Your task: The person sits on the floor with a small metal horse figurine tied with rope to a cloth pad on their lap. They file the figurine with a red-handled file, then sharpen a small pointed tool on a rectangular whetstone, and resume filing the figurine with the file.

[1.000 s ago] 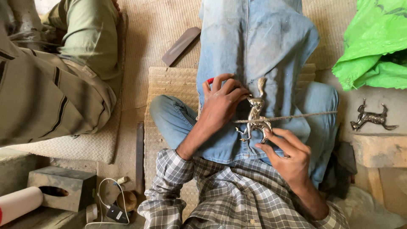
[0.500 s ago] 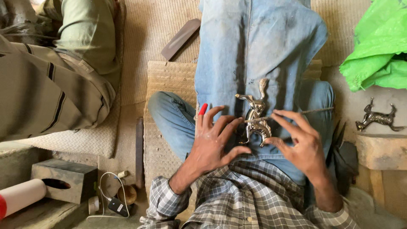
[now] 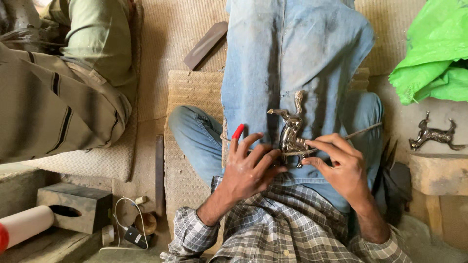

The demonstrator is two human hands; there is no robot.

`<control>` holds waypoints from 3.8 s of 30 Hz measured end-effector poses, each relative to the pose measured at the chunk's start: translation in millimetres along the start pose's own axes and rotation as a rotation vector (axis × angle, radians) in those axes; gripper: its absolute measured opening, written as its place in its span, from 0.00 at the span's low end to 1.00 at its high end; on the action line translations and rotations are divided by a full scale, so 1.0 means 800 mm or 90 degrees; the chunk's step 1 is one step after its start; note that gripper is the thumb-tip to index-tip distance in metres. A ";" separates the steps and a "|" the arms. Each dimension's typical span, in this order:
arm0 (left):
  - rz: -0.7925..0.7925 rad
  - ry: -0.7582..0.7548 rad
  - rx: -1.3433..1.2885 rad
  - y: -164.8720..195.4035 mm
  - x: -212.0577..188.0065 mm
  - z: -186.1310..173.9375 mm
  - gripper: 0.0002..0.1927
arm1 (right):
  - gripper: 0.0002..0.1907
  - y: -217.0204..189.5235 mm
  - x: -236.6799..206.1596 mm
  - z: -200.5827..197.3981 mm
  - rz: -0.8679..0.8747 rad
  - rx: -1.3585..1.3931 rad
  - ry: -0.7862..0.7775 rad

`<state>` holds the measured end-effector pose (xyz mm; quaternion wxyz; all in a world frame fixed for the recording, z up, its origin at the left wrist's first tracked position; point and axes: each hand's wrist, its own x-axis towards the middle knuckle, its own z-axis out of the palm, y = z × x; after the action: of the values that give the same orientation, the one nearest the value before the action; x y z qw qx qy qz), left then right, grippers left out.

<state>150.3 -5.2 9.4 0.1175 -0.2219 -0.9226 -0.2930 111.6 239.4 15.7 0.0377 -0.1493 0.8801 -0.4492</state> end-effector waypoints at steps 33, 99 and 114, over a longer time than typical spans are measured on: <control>-0.252 -0.197 -0.781 0.027 0.017 -0.025 0.03 | 0.13 -0.003 -0.062 -0.016 -0.455 -0.118 0.026; 0.126 -0.252 -0.468 -0.076 0.135 0.028 0.29 | 0.08 0.068 -0.064 -0.131 0.042 -0.147 0.011; 0.097 -0.259 -0.472 -0.059 0.144 0.002 0.34 | 0.25 0.119 -0.045 -0.127 0.061 -0.071 -0.022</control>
<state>27.0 0.5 24.8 -0.1327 -0.3699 -0.7404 -0.5453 104.0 381.7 -2.5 0.0656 -0.1163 0.9092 -0.3944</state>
